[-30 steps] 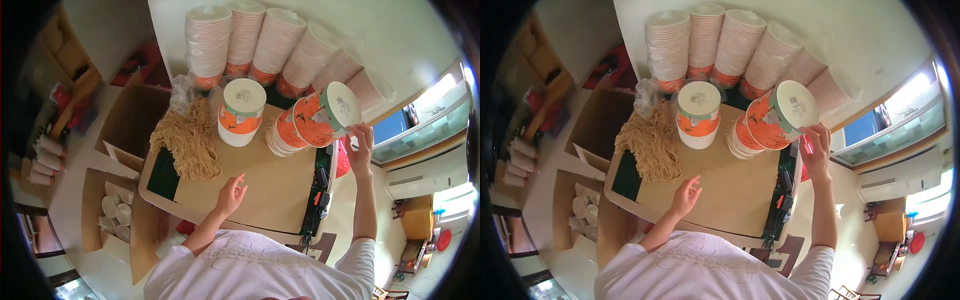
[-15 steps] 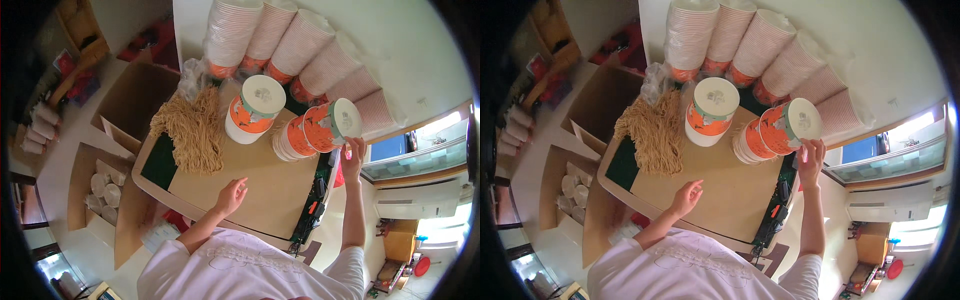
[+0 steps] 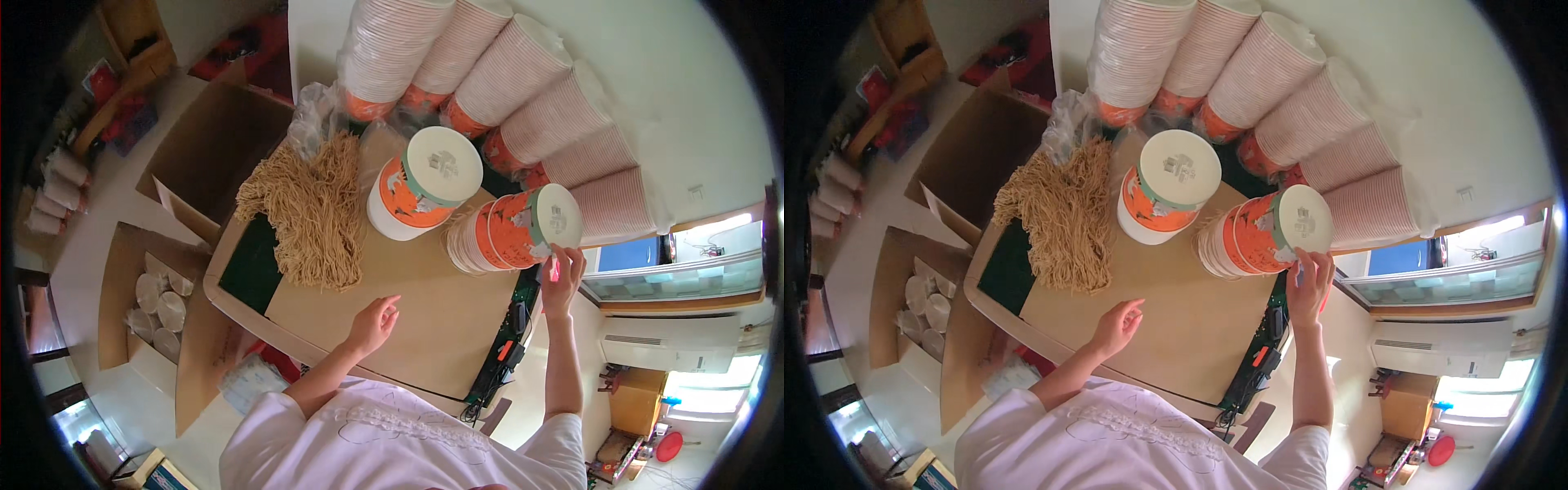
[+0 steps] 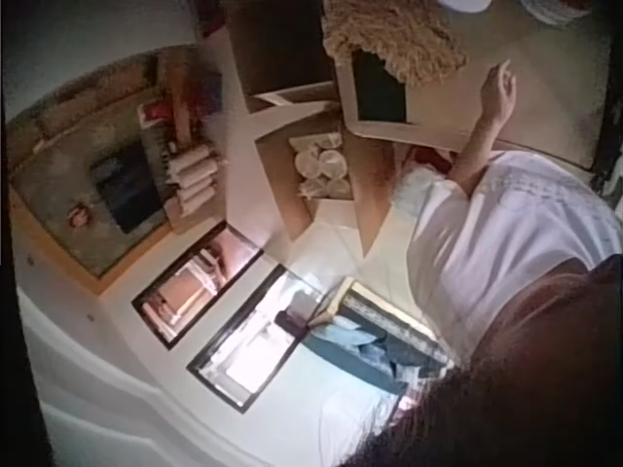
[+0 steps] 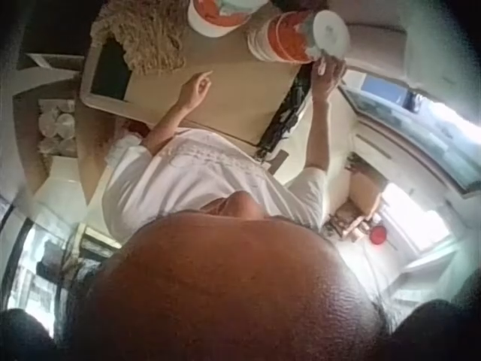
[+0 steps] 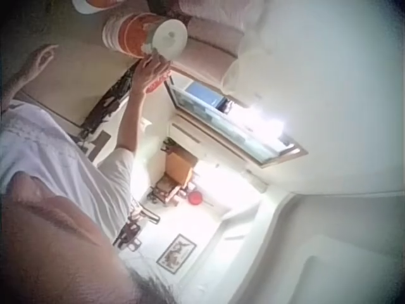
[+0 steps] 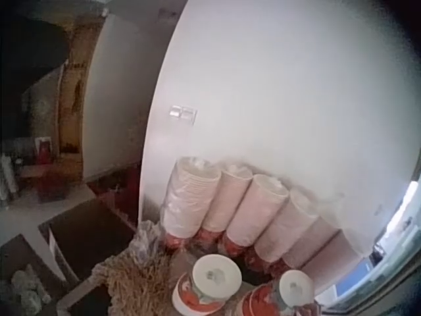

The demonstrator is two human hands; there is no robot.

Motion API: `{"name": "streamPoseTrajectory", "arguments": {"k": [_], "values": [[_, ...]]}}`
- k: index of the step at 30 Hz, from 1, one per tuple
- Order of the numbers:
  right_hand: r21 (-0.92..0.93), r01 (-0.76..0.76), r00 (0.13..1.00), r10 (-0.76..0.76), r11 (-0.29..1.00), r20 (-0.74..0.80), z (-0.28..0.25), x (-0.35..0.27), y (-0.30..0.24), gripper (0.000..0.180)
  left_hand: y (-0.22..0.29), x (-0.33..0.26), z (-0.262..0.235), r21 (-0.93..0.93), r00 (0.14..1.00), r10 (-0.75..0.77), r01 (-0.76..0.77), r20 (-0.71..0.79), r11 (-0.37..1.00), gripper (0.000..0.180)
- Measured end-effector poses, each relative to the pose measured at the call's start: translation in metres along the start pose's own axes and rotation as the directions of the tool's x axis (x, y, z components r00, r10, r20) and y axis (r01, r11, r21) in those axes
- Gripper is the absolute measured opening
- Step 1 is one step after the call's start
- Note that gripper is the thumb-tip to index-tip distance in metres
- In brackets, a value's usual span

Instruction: Preparing and packaging stacks of paper cups using string or twine.

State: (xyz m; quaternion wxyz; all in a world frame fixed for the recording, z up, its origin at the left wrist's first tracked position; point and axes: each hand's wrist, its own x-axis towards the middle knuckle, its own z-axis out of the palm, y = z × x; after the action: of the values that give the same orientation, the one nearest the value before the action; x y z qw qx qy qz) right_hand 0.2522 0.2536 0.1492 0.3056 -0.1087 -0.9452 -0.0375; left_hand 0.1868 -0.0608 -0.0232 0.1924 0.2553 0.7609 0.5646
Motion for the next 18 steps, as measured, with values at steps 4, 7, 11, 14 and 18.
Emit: {"name": "streamPoseTrajectory", "arguments": {"k": [4,7,11,14,18], "values": [[0.019,-0.005,1.0,0.004,1.0,0.02,0.009,-0.005,0.003,0.038,-0.003,0.005,0.001,-0.008,1.0,-0.014,0.014,0.011,1.0,0.032],[0.014,0.004,1.0,-0.004,1.0,0.007,0.014,-0.007,0.002,0.038,-0.007,0.008,0.002,-0.024,1.0,-0.018,0.018,0.011,1.0,0.032],[0.012,-0.028,0.999,0.028,1.0,-0.014,0.02,-0.01,-0.001,0.035,-0.007,0.011,0.001,-0.016,0.999,-0.027,0.028,0.022,0.999,0.031],[0.021,-0.033,0.999,0.034,0.999,-0.022,0.022,-0.012,-0.002,0.035,-0.008,0.011,0.002,-0.016,0.999,-0.036,0.036,0.03,0.999,0.032],[0.028,-0.055,0.999,0.055,0.998,0.001,0.026,-0.016,-0.001,0.037,-0.006,0.011,0.002,-0.001,0.998,-0.04,0.04,0.039,0.999,0.032]]}}
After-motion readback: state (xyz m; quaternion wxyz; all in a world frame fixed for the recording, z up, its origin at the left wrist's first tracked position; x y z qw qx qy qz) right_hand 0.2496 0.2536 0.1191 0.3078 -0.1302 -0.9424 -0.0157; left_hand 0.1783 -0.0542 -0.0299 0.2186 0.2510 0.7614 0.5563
